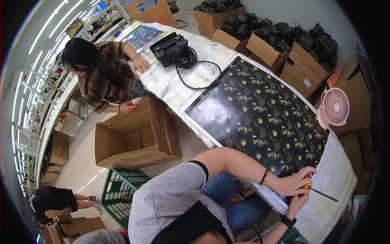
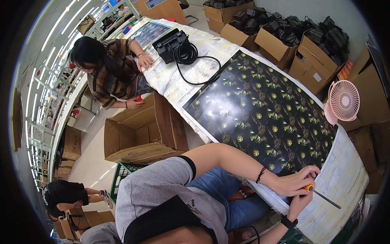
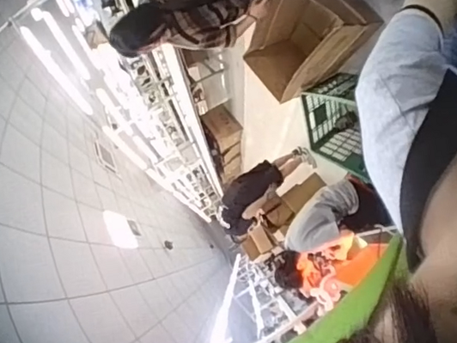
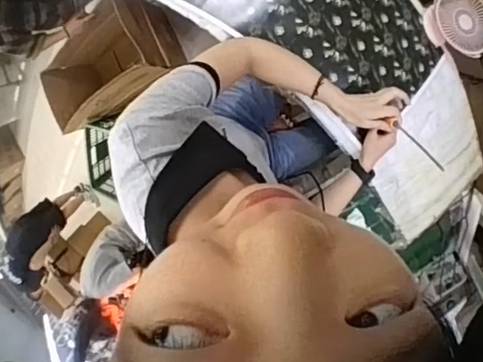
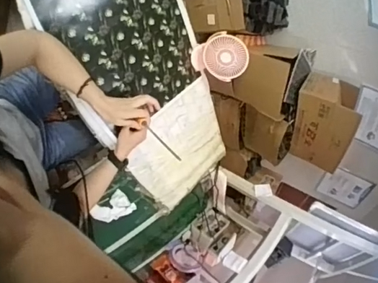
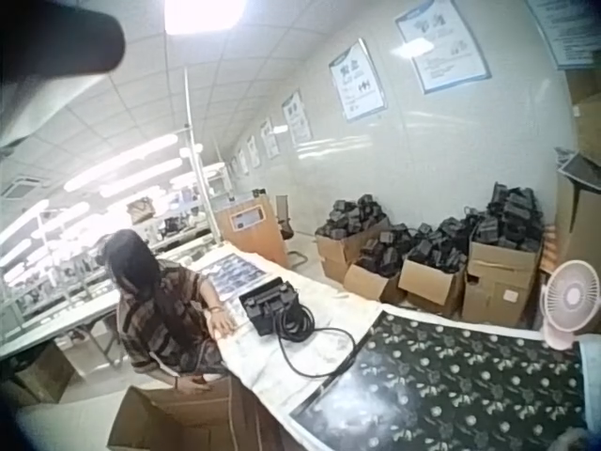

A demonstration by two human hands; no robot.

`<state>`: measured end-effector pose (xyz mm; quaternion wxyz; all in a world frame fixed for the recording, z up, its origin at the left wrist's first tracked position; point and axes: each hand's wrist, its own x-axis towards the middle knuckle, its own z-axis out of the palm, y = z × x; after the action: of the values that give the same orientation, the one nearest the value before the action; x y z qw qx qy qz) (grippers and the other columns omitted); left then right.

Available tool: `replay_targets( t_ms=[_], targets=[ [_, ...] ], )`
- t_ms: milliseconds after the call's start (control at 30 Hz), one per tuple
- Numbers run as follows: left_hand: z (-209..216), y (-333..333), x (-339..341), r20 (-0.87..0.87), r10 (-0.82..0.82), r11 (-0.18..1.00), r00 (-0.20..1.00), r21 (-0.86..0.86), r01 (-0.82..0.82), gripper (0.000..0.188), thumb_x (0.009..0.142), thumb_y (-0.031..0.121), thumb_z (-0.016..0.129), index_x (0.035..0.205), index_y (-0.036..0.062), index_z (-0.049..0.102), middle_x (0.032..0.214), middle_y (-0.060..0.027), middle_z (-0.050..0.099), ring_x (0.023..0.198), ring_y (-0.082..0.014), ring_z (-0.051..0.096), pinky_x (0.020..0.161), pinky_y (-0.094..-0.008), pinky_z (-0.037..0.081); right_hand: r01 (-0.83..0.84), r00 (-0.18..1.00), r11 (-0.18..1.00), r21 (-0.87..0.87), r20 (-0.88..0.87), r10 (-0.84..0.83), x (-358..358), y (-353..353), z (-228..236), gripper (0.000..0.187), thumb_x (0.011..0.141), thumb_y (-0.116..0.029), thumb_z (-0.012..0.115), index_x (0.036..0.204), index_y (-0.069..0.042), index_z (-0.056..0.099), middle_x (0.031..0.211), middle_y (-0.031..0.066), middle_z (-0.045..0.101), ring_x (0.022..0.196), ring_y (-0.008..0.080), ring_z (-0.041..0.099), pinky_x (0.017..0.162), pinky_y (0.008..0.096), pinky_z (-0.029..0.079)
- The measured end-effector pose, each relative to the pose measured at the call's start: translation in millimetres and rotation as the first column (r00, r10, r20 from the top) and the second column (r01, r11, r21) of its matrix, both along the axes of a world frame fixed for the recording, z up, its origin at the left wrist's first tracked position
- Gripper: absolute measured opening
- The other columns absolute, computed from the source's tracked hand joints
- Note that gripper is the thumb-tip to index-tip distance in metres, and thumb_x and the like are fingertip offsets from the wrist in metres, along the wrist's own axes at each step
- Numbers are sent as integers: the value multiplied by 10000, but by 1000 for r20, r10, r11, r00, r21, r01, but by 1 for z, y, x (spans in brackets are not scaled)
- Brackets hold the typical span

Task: Assembling a black electrical box with internal wiring and cutting patterned film for application.

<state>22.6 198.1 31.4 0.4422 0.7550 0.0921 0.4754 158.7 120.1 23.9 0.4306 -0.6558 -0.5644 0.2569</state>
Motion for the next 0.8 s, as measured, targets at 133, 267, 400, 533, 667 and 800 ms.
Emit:
replay_targets(
  t_ms=[133, 267, 400, 533, 667, 800],
  targets=[
    [1, -1, 1, 11, -4, 1000, 1000, 13, 4, 222, 863, 87, 630, 1018, 45, 477, 1340, -192, 274, 1151, -340, 382, 1035, -454, 334, -21, 1000, 997, 77, 6, 21, -8, 1, 8, 375, 953, -125, 545, 1259, 88, 505, 1286, 166, 577, 1171, 245, 555, 996, 341, 411],
    [1, 0, 1, 5, -7, 1000, 1000, 5, 7, 236, 854, 73, 636, 1026, 45, 476, 1344, -193, 282, 1165, -342, 379, 1041, -459, 328, -34, 997, 999, 25, 69, 32, 2, 1, 1, 393, 960, -145, 547, 1283, 74, 499, 1297, 165, 574, 1183, 244, 550, 993, 337, 411],
    [3, 0, 1, 29, 21, 1000, 999, 18, -21, 214, 856, 78, 635, 981, 45, 464, 1293, -187, 299, 1132, -339, 384, 1026, -438, 336, -32, 999, 998, 50, 45, 30, 2, 2, 1, 391, 966, -150, 545, 1281, 77, 498, 1290, 171, 577, 1168, 244, 558, 989, 335, 414],
    [3, 0, -1, 2, 23, 1000, 1000, 8, -23, 231, 858, 75, 633, 1039, 42, 493, 1342, -185, 304, 1163, -334, 387, 1044, -437, 331, -5, 1000, 999, 35, 14, 5, 3, 1, 0, 388, 975, -153, 544, 1283, 78, 495, 1274, 160, 583, 1153, 220, 561, 971, 323, 425],
    [4, 1, -4, -33, 44, 999, 998, -20, -45, 225, 874, 101, 619, 1056, 42, 501, 1338, -178, 313, 1151, -327, 394, 1024, -424, 349, 2, 1000, 998, 58, 14, -2, 4, -1, -5, 383, 981, -146, 536, 1293, 71, 492, 1248, 147, 592, 1123, 205, 569, 940, 319, 443],
    [5, -1, -6, -40, 61, 998, 997, 8, -60, 256, 867, 123, 623, 1083, 38, 516, 1328, -172, 335, 1134, -320, 406, 1001, -412, 364, 73, 997, 997, 21, 27, -74, 3, -5, -7, 353, 911, -112, 586, 1218, 57, 536, 1166, 196, 629, 1055, 299, 620, 916, 358, 467]
  ],
)
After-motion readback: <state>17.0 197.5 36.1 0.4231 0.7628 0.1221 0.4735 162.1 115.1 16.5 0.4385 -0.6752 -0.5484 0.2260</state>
